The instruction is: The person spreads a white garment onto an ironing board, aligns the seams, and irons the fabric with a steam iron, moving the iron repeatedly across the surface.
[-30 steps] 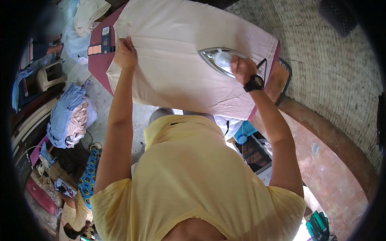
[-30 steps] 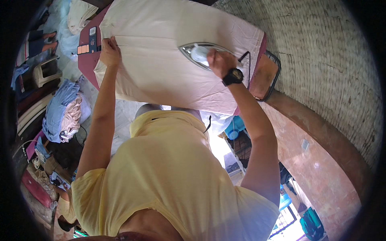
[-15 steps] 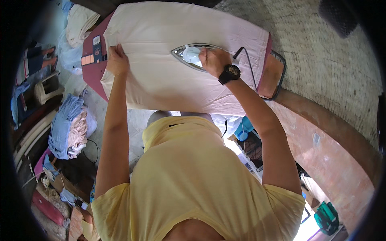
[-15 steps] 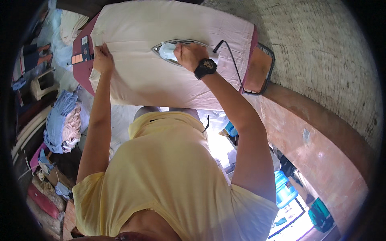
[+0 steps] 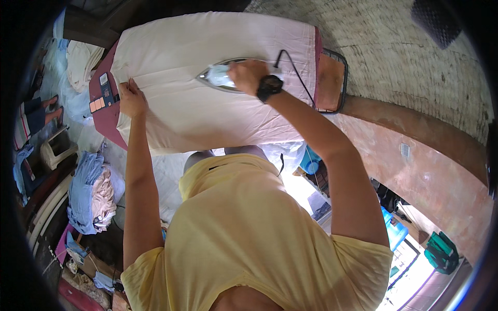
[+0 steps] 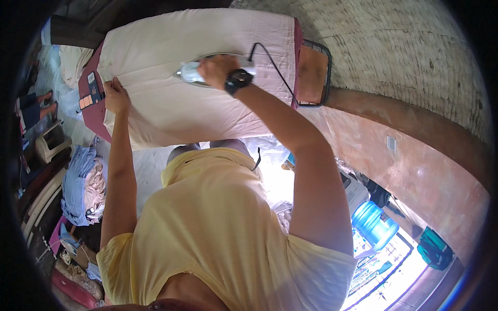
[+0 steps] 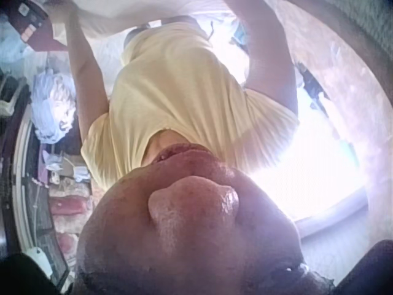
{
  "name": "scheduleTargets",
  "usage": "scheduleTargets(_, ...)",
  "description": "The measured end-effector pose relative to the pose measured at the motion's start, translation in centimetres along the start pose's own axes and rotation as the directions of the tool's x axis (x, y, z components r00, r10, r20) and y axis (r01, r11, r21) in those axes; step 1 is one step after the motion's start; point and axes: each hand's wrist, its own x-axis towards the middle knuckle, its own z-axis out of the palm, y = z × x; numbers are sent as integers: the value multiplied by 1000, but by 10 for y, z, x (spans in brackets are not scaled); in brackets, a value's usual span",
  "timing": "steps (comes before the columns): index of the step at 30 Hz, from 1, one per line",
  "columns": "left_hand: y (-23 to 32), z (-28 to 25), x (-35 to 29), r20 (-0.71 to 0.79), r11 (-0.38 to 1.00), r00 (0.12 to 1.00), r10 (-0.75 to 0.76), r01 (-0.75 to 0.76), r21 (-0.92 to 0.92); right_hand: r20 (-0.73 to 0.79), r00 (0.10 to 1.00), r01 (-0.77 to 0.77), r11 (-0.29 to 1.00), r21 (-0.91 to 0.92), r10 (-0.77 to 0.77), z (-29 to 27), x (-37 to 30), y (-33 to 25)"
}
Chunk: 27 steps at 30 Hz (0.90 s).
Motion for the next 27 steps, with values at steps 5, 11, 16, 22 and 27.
scheduleTargets(5, 5, -3, -2, -1, 1000, 1000, 2, -2, -5, 123, 980, -121, 956, -267, 158, -32, -67, 122)
scheduleTargets(11, 11, -3, -3, 26, 1000, 1000, -9, 10, -28, 48, 961, -267, 959, -99, 272, -13, -84, 167)
scheduleTargets(16, 2, -4, -4, 16, 999, 1000, 13, -14, 32, -76, 937, -345, 937, -56, 341, -13, -71, 129)
scheduleTargets(22, 0, 1, -3, -10, 999, 999, 31, -30, 26, -65, 859, -503, 861, 71, 508, -26, -73, 113)
scheduleTargets(27, 8, -6, -6, 7, 1000, 1000, 13, -13, 25, 54, 879, -474, 853, 218, 474, -31, -90, 91)
